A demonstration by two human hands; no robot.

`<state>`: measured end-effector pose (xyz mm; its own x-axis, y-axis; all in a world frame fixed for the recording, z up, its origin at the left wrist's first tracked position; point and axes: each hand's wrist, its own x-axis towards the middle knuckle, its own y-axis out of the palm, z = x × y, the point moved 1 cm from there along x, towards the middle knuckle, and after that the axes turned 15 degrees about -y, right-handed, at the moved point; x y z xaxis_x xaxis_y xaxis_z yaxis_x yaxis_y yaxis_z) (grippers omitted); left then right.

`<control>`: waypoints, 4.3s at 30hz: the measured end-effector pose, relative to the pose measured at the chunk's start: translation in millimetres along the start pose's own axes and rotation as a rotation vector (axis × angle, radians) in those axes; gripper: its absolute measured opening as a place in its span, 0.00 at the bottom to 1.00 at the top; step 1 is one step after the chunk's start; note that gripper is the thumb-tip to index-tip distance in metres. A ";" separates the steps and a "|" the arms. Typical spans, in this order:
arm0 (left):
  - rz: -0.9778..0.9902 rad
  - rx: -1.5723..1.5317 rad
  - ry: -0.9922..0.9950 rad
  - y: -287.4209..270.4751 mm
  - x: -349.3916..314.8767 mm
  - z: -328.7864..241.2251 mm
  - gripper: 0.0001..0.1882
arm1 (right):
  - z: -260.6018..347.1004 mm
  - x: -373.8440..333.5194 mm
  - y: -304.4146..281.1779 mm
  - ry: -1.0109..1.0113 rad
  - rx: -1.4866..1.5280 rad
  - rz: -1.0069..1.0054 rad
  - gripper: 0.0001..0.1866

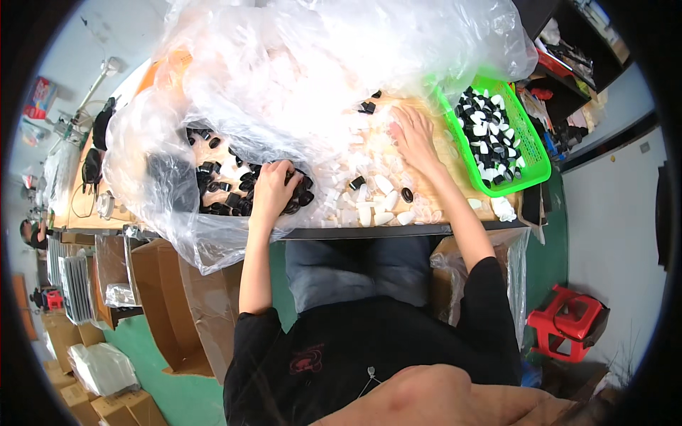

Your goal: Assembling black plastic components with white inserts at a workbench.

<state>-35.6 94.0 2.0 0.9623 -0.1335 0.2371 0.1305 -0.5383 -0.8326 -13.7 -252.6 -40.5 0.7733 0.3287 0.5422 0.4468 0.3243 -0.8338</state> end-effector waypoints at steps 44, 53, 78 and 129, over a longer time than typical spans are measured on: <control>0.542 -1.409 -0.128 65.6 71.1 -80.8 0.15 | 75.4 56.8 -36.2 0.000 0.673 -0.411 0.07; 0.294 -1.269 -0.128 65.1 66.2 -83.7 0.16 | 80.0 57.3 -26.1 0.012 0.697 -0.426 0.11; 0.354 -1.495 -0.081 60.9 65.2 -89.0 0.02 | 65.4 52.9 -25.2 0.426 1.466 -0.424 0.11; 0.425 -1.511 -0.060 65.2 64.1 -82.0 0.11 | 70.4 55.1 -53.9 0.023 0.879 -0.586 0.05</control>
<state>15.0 -17.8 4.0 0.8774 -0.4738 0.0749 -0.4571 -0.7787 0.4298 -26.8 -189.5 41.6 0.5543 -0.1007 0.8262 0.2773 0.9583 -0.0692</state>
